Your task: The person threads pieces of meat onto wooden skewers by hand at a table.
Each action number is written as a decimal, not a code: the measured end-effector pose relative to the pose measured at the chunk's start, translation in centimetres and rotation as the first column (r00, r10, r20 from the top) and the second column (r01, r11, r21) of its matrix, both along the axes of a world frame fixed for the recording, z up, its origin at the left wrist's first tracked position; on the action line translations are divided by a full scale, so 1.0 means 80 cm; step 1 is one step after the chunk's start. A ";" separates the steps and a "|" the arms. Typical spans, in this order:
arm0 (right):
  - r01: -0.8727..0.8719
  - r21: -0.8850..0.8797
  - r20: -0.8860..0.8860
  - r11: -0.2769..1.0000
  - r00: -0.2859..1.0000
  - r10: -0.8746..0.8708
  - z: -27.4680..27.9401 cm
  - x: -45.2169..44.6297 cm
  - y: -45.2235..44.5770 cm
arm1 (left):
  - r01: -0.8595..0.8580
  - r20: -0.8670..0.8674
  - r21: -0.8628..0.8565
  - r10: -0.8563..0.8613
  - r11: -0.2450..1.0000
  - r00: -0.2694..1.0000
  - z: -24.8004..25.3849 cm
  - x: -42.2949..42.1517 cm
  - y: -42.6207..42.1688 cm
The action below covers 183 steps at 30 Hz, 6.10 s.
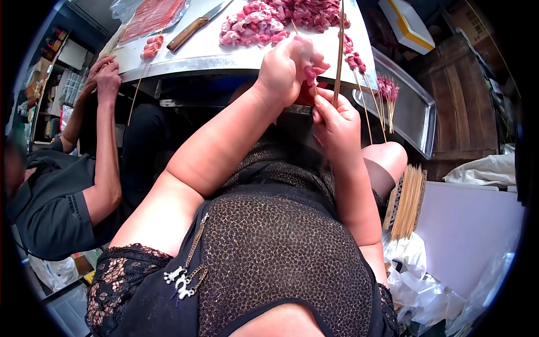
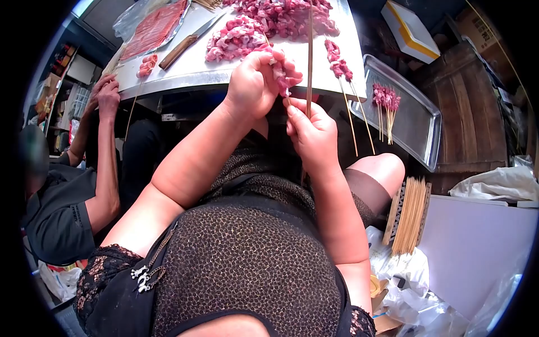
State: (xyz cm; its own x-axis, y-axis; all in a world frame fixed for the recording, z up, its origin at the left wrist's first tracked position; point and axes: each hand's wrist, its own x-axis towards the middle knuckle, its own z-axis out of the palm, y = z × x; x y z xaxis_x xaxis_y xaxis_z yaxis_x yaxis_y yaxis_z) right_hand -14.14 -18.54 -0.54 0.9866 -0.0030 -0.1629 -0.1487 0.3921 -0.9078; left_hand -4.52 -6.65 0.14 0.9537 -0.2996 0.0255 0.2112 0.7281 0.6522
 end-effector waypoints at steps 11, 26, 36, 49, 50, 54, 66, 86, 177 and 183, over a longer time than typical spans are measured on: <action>0.111 -0.612 0.160 0.783 0.987 -0.014 -0.037 -0.027 -0.018 | -0.014 -0.076 -0.049 0.010 0.999 0.997 -0.003 0.017 0.000; 0.022 -0.033 0.004 0.999 1.000 -0.022 -0.021 -0.026 -0.032 | 0.283 0.005 -0.113 -0.284 0.952 0.959 -0.008 0.018 0.003; 0.089 -0.218 0.058 0.972 0.995 -0.078 -0.034 -0.033 -0.022 | 0.011 0.037 0.073 -0.014 0.997 0.999 -0.018 0.032 0.010; -0.025 -0.100 -0.016 0.995 1.000 0.024 -0.021 -0.029 -0.021 | 0.102 0.148 0.144 -0.123 0.984 0.981 -0.021 0.023 0.003; -0.007 -0.093 -0.007 0.996 1.000 0.006 -0.026 -0.029 -0.023 | 0.137 0.179 0.196 -0.172 0.971 0.969 -0.015 0.022 0.006; 0.035 -0.084 0.021 0.996 0.999 -0.034 -0.025 -0.028 -0.030 | 0.418 -0.073 -0.041 -0.420 0.908 0.905 -0.003 0.006 0.021; 0.033 -0.075 -0.012 0.997 0.999 -0.034 -0.035 -0.027 -0.030 | 0.293 -0.066 0.171 -0.286 0.941 0.956 -0.015 0.001 0.011; 0.061 -0.025 -0.026 0.998 0.998 -0.061 -0.032 -0.022 -0.033 | 0.445 -0.074 0.425 -0.460 0.788 0.885 -0.017 -0.019 0.004; 0.081 -0.518 0.172 0.852 0.985 0.011 -0.005 -0.015 -0.004 | -0.103 0.042 0.077 0.100 0.992 0.994 0.018 0.023 0.083; 0.070 -0.555 0.123 0.829 0.992 -0.002 0.002 -0.016 -0.003 | -0.101 0.066 0.125 0.093 0.987 0.993 0.018 0.017 0.081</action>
State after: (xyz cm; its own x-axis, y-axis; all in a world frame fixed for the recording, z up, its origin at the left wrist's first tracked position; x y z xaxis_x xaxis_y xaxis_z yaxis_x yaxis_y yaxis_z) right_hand -15.39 -18.81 -0.34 0.9954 -0.0953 -0.0116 -0.0289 -0.1821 -0.9828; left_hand -3.15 -0.17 1.60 0.9763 -0.2102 0.0513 0.1012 0.6530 0.7506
